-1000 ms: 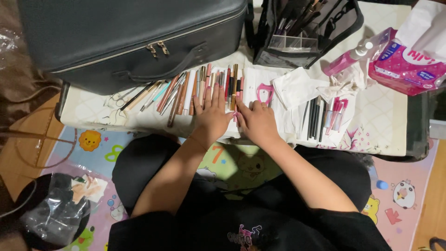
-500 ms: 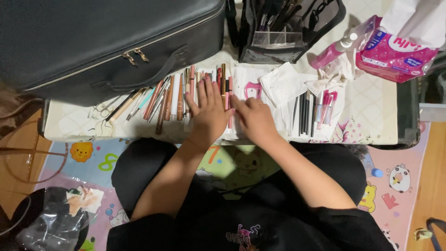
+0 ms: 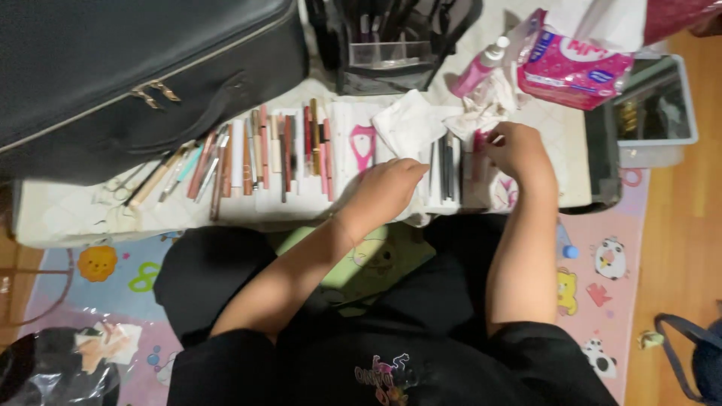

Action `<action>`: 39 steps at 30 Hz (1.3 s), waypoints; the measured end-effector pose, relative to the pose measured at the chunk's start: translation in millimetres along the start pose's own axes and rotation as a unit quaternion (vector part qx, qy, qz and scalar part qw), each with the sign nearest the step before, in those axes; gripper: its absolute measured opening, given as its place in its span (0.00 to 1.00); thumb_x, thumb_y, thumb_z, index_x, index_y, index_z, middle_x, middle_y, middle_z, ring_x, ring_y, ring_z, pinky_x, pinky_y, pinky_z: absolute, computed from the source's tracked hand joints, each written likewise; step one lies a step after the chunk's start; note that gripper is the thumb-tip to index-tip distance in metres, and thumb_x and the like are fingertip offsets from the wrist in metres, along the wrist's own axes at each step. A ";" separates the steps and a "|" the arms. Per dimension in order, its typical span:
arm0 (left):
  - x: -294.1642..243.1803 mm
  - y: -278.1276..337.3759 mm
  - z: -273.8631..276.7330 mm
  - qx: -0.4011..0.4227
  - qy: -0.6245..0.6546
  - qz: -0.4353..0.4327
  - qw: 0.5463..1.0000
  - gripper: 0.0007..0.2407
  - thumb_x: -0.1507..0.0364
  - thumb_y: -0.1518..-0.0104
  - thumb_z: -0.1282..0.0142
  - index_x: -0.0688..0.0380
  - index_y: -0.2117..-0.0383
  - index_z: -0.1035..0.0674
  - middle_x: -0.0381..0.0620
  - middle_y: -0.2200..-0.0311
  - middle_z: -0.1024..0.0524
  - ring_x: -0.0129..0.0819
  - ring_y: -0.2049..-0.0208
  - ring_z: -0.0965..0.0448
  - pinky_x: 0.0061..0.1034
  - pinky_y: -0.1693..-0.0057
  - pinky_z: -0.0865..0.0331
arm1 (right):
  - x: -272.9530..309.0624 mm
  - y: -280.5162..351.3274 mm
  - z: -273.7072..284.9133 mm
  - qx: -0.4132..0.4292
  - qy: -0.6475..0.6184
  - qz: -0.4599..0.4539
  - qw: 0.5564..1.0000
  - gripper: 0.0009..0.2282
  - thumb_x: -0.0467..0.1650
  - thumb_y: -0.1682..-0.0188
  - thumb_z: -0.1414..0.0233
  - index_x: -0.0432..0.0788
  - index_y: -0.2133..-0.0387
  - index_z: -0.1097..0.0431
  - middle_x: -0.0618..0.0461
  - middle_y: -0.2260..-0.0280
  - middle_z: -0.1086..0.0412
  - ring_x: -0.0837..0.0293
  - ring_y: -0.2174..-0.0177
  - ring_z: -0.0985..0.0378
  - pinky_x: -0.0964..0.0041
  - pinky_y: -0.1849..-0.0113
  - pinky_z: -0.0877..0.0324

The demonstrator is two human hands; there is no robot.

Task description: The person wipes the inside of a black makeup bag with a tissue, then picks up makeup brushes from a white cloth on the floor and places them into the bag. The person continues to organize and pack the brushes into the bag's compartments.

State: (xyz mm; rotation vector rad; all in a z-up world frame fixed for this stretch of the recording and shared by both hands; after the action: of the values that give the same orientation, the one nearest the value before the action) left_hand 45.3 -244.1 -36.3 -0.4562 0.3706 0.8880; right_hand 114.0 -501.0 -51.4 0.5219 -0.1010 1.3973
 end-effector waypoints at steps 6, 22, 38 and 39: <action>-39.3 -34.5 -28.3 -0.081 0.019 -0.052 0.995 0.10 0.74 0.40 0.48 0.54 0.56 0.18 0.45 0.58 0.20 0.44 0.55 0.24 0.39 0.51 0.34 | -5.7 0.1 -10.1 0.039 -0.045 -0.080 0.995 0.16 0.37 0.55 0.38 0.36 0.62 0.23 0.39 0.77 0.23 0.48 0.77 0.18 0.58 0.70 0.26; 18.2 -43.4 17.9 -0.109 -0.097 -0.009 0.989 0.12 0.86 0.48 0.47 0.67 0.56 0.22 0.63 0.50 0.25 0.59 0.44 0.26 0.42 0.39 0.31 | 19.4 -10.7 -0.9 -0.056 0.017 -0.039 0.998 0.26 0.38 0.55 0.39 0.42 0.43 0.30 0.39 0.67 0.23 0.38 0.61 0.19 0.39 0.62 0.24; 10.5 -32.1 25.0 -0.111 -0.154 -0.087 0.978 0.11 0.75 0.49 0.36 0.56 0.60 0.19 0.51 0.50 0.27 0.50 0.41 0.35 0.65 0.34 0.51 | 24.1 -26.7 10.9 -0.161 0.018 -0.011 0.987 0.12 0.26 0.53 0.41 0.43 0.55 0.26 0.36 0.50 0.34 0.32 0.56 0.23 0.39 0.58 0.24; 5.9 -33.9 22.0 -0.116 -0.129 -0.111 0.979 0.09 0.76 0.49 0.37 0.54 0.62 0.18 0.48 0.50 0.25 0.48 0.41 0.34 0.62 0.33 0.52 | 25.9 -26.8 8.1 -0.153 0.001 -0.004 0.988 0.15 0.23 0.53 0.43 0.41 0.52 0.29 0.35 0.50 0.37 0.29 0.56 0.23 0.38 0.57 0.25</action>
State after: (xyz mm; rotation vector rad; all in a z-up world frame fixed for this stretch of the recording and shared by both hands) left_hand 78.7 -247.2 -13.0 -0.5779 -0.0245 0.7640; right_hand 146.3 -482.9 -42.4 0.2654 -0.3067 1.3436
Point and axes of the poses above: each hand's wrist, its own y-axis away from the middle knuckle, its own z-axis out of the back of the hand, x = y × z, the point moved 8 cm from there along -y, towards the middle knuckle
